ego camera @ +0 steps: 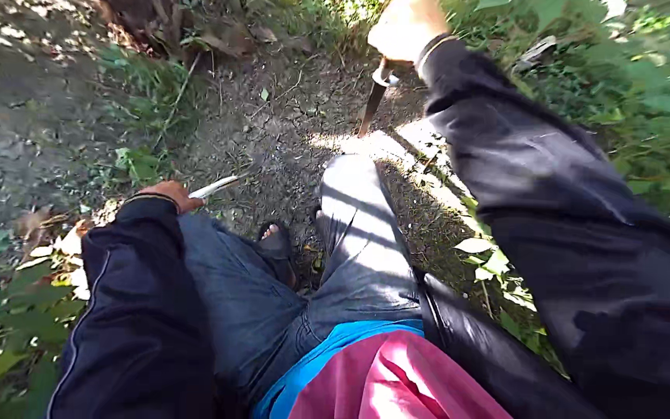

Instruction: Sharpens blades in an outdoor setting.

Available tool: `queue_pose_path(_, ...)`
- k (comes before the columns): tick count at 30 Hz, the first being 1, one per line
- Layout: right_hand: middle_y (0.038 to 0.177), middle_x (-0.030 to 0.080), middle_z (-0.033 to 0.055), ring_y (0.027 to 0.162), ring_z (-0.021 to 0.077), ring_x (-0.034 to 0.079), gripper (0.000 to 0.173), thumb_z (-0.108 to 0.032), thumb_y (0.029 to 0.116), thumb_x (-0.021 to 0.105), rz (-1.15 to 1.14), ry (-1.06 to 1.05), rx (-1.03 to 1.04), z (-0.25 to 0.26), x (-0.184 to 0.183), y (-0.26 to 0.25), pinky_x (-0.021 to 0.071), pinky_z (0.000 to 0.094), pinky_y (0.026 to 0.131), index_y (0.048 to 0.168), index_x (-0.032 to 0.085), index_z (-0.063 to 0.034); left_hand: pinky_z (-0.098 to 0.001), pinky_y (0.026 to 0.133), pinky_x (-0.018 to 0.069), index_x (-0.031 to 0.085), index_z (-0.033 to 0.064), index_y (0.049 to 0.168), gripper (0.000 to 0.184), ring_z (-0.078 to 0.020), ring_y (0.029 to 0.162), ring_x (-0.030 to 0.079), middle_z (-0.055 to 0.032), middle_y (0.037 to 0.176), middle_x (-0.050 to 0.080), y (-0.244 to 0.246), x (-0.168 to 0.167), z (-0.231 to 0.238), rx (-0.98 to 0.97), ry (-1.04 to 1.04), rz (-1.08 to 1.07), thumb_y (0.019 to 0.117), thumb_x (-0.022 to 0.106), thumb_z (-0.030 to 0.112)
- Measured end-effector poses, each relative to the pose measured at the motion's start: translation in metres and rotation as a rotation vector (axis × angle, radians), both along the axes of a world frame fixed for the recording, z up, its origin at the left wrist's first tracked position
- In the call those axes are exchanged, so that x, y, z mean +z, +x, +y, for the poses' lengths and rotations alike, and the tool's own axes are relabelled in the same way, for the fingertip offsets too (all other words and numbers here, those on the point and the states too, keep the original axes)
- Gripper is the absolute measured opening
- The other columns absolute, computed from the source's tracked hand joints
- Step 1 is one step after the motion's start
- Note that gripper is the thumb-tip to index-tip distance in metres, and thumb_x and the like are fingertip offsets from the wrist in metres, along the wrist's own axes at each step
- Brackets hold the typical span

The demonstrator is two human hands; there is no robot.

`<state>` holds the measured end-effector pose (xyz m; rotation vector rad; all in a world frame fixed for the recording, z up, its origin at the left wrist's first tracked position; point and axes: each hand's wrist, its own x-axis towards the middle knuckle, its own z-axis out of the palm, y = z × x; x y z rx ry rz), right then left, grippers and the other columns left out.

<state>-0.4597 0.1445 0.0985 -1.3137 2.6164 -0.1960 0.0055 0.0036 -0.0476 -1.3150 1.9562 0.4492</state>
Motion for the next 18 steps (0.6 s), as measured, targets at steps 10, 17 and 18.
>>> queue_pose_path(10, 0.111, 0.071, 0.0182, 0.102, 0.0364, 0.069, 0.047, -0.051, 0.0939, 0.055, -0.013, -0.041, -0.035, 0.006, -0.007, -0.062, 0.0518, 0.0655, 0.086, 0.109, 0.073, -0.0097, -0.0739, 0.097, 0.0427, 0.068, -0.0113, 0.109, 0.057, -0.0523, 0.117, 0.061, -0.0355, 0.115, 0.066, -0.013, 0.020, 0.006, 0.016, 0.030, -0.034, 0.1013, 0.063, 0.045)
queue_pose_path(17, 0.113, 0.070, 0.0294, 0.111, 0.0530, 0.064, 0.051, -0.052, 0.0963, 0.054, 0.017, -0.036, -0.001, -0.005, 0.005, -0.044, 0.0459, 0.0784, 0.086, 0.111, 0.075, -0.0071, -0.0716, 0.099, 0.0457, 0.070, -0.0040, 0.112, 0.058, -0.0461, 0.121, 0.062, -0.0291, 0.122, 0.067, -0.018, 0.024, 0.006, 0.116, -0.034, -0.059, 0.0949, 0.068, 0.052)
queue_pose_path(18, 0.114, 0.070, 0.0300, 0.112, 0.0533, 0.064, 0.051, -0.051, 0.0972, 0.054, 0.013, -0.024, -0.002, -0.007, 0.006, -0.039, 0.0455, 0.0785, 0.086, 0.111, 0.075, -0.0067, -0.0708, 0.098, 0.0466, 0.071, -0.0026, 0.111, 0.058, -0.0449, 0.120, 0.063, -0.0278, 0.121, 0.068, -0.018, 0.022, 0.007, 0.127, -0.038, -0.062, 0.0939, 0.069, 0.053)
